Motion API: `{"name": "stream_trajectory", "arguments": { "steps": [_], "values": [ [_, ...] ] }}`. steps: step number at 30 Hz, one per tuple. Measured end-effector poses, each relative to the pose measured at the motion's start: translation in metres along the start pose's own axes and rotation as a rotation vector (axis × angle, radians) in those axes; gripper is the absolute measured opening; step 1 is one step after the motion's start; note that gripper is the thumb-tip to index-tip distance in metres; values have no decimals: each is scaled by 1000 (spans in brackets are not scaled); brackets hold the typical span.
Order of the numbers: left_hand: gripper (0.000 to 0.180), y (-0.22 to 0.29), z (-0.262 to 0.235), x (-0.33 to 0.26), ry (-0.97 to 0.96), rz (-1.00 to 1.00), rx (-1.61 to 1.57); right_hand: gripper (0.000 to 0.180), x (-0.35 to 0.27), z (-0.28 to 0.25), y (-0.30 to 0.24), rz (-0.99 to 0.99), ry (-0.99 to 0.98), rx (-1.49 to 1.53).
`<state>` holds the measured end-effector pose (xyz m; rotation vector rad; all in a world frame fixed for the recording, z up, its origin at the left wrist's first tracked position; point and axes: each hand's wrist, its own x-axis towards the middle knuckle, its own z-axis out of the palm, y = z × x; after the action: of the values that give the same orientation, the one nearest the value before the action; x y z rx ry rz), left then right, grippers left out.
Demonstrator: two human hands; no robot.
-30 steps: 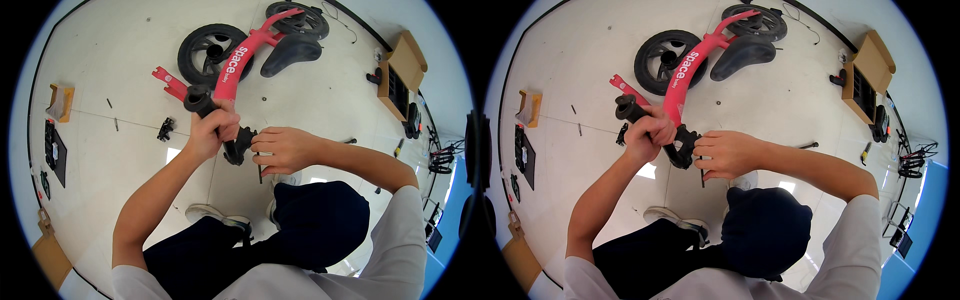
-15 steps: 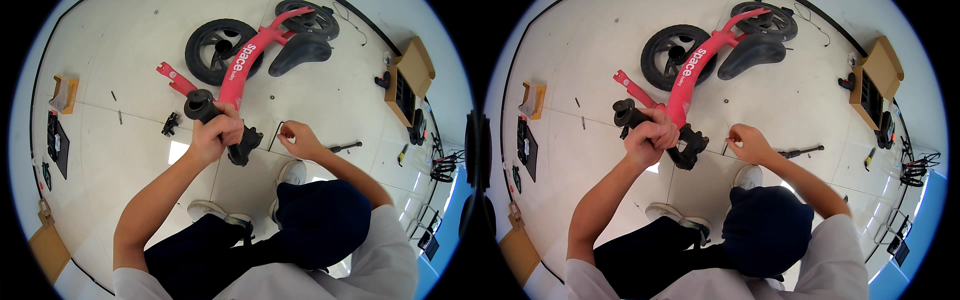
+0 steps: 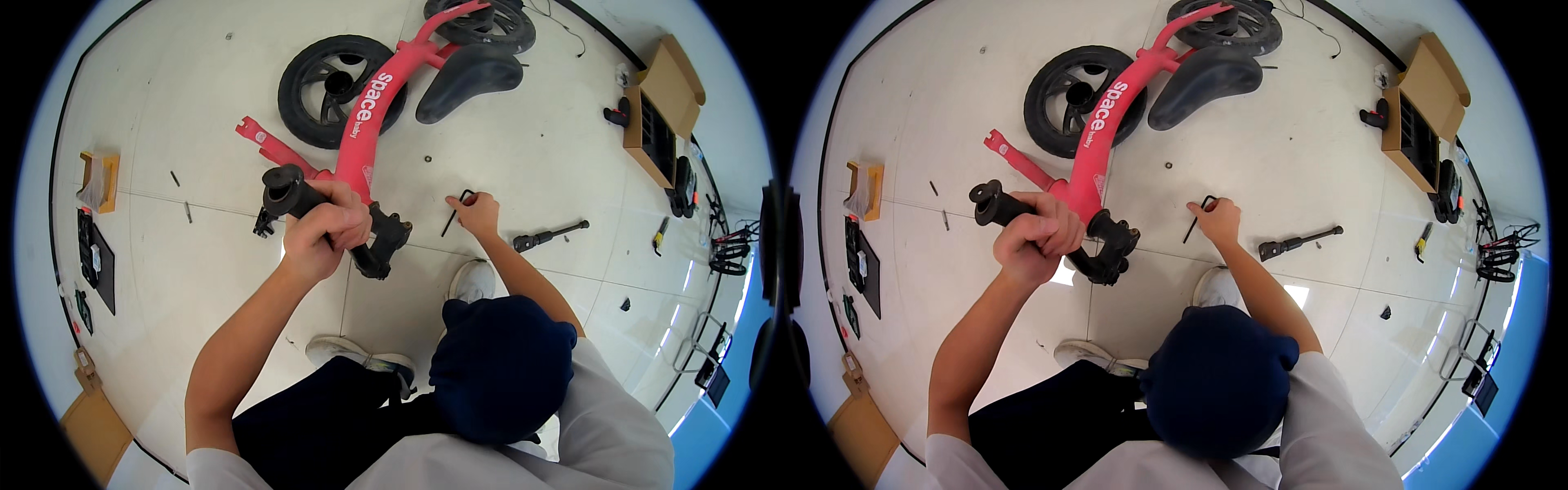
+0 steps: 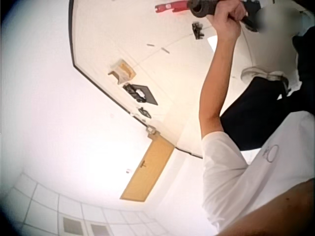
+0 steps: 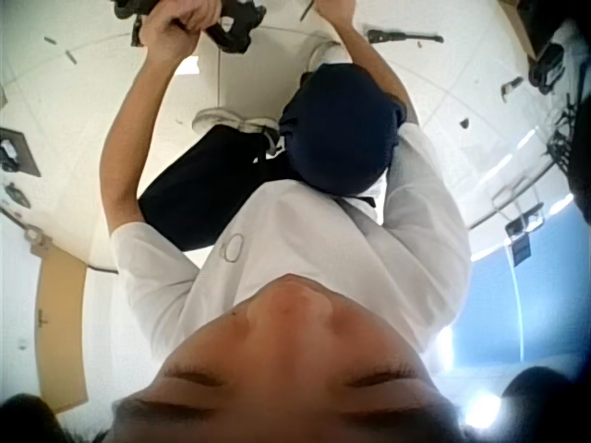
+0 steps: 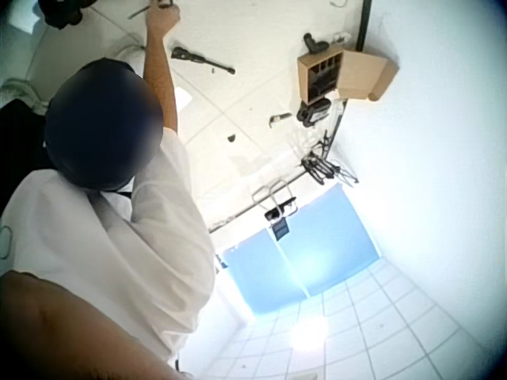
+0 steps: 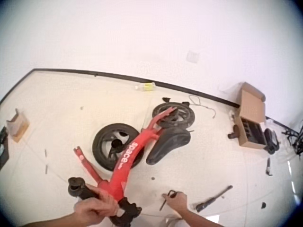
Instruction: The person assembles a pink tricycle by attaching the handlebar stem to the frame using an Allen key. They tighten bolts and secure the handlebars while sitting on the floor.
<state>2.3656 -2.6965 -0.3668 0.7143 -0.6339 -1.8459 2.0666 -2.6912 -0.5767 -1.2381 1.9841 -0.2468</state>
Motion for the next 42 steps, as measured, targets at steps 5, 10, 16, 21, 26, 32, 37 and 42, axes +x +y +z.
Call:
{"name": "stream_trajectory", "arguments": {
  "steps": [5, 10, 16, 21, 26, 32, 37, 42],
  "values": [
    [26, 0, 6, 7, 13, -11, 46, 21, 15, -1, -6, -155, -90, 20],
    [27, -4, -1, 8, -26, -15, 47, 20, 2, -37, -35, -175, -446, 170],
    [26, -1, 1, 6, -4, -44, 45, 31, -49, -105, -154, -447, -867, -76],
    [26, 2, 3, 6, 26, -95, 43, 29, -49, -108, -173, -919, -883, -310],
    [24, -2, -4, -1, -47, -31, -23, 27, -39, -105, -179, -1142, -892, -464],
    [20, 3, 2, -8, -26, 2, 19, 25, -28, -97, -189, -1269, -960, -554],
    [17, 2, 5, -14, 39, 19, 63, 25, -24, -102, -200, -1456, -984, -718],
    [18, 9, 10, -22, 25, 103, 34, 24, -24, -103, -217, -1434, -1112, -812]
  ]
}}
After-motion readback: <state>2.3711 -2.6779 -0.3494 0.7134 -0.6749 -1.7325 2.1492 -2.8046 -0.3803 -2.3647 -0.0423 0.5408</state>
